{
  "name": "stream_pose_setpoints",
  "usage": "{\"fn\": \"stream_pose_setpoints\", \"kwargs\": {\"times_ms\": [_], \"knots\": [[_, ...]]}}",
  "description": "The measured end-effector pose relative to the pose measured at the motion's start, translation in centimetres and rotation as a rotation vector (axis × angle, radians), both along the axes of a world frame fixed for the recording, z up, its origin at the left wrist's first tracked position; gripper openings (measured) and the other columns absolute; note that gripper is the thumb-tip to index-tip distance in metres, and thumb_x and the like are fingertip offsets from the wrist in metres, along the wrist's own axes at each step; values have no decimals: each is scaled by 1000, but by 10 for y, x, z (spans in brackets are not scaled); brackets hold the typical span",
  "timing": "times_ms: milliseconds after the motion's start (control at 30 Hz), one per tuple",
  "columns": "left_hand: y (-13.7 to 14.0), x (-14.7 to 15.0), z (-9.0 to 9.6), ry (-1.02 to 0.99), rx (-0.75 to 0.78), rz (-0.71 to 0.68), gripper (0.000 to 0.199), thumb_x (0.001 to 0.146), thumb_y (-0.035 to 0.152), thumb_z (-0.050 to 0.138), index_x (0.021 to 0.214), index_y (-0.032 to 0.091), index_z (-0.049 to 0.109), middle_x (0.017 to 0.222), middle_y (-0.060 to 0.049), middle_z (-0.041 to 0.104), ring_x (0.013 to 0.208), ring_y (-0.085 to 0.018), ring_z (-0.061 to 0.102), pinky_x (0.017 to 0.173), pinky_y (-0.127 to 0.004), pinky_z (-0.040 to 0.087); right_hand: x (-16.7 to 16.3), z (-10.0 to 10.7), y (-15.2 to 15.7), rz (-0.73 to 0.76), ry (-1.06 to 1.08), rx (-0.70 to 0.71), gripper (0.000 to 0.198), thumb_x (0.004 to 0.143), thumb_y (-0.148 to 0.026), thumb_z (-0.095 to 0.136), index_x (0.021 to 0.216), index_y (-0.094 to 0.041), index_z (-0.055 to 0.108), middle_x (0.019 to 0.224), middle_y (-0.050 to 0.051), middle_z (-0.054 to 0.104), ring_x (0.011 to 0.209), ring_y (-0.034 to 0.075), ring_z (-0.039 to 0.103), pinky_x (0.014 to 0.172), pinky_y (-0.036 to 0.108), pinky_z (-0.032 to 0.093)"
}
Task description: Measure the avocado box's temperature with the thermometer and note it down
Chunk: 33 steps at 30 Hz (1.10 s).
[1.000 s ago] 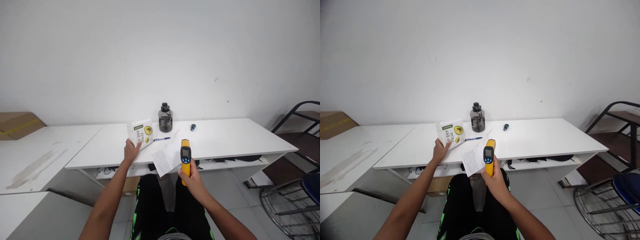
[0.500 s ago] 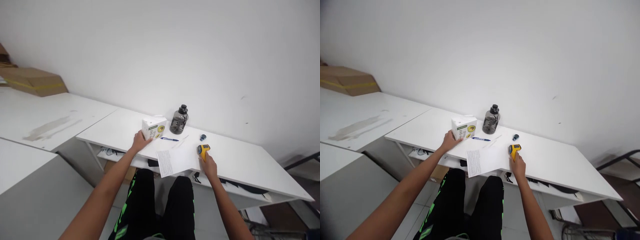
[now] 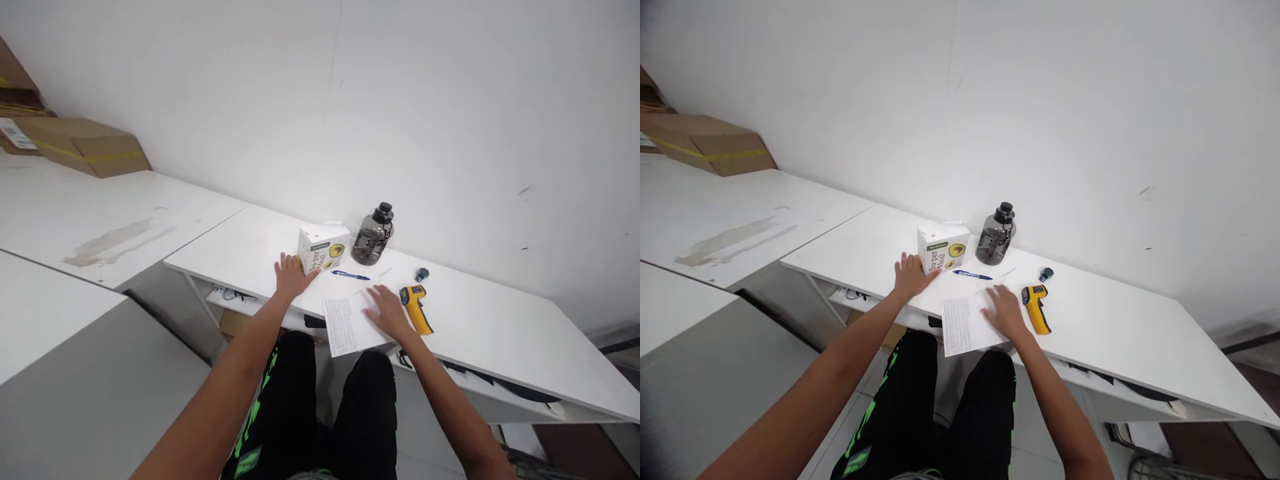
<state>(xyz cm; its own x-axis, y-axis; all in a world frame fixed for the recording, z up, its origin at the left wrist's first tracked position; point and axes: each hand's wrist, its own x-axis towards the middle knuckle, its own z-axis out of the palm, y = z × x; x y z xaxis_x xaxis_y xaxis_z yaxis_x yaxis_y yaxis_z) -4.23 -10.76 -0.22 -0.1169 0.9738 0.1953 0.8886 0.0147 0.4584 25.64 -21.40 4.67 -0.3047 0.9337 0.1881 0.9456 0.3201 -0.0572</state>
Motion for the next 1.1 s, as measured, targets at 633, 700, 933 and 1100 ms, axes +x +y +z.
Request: {"fn": "stream_pose_setpoints", "kwargs": {"times_ms": [633, 700, 933, 1100], "knots": [[4, -1, -5, 37, -30, 2, 111, 67, 84, 48, 144, 6, 32, 155, -29, 28, 148, -43, 13, 117, -61, 5, -38, -11, 89, -283, 120, -73, 35, 101, -24, 35, 124, -14, 58, 105, 14, 70, 96, 23, 64, 84, 33, 40], [4, -1, -5, 30, -29, 7, 110, 68, 83, 49, 144, 6, 32, 155, -30, 28, 148, -43, 13, 118, -61, 4, -42, -10, 82, -316, 357, -32, 40, 103, -33, 29, 128, -12, 53, 100, 12, 69, 89, 21, 64, 77, 30, 43], [2, 1, -1, 50, -71, 10, 110, 70, 83, 47, 146, 5, 29, 156, -29, 25, 149, -43, 10, 118, -60, 3, -73, -24, 46, -57, 946, -177, 55, 96, -59, 28, 92, -19, 65, 72, 2, 61, 71, 19, 57, 69, 30, 45], [0, 1, 3, 99, -86, 12, 109, 71, 85, 42, 148, 9, 27, 157, -24, 28, 150, -39, 11, 119, -58, 7, -77, -34, 41, -121, 953, -95, 38, 90, -52, 41, 75, -22, 60, 72, 2, 63, 72, 21, 58, 71, 32, 44]]}}
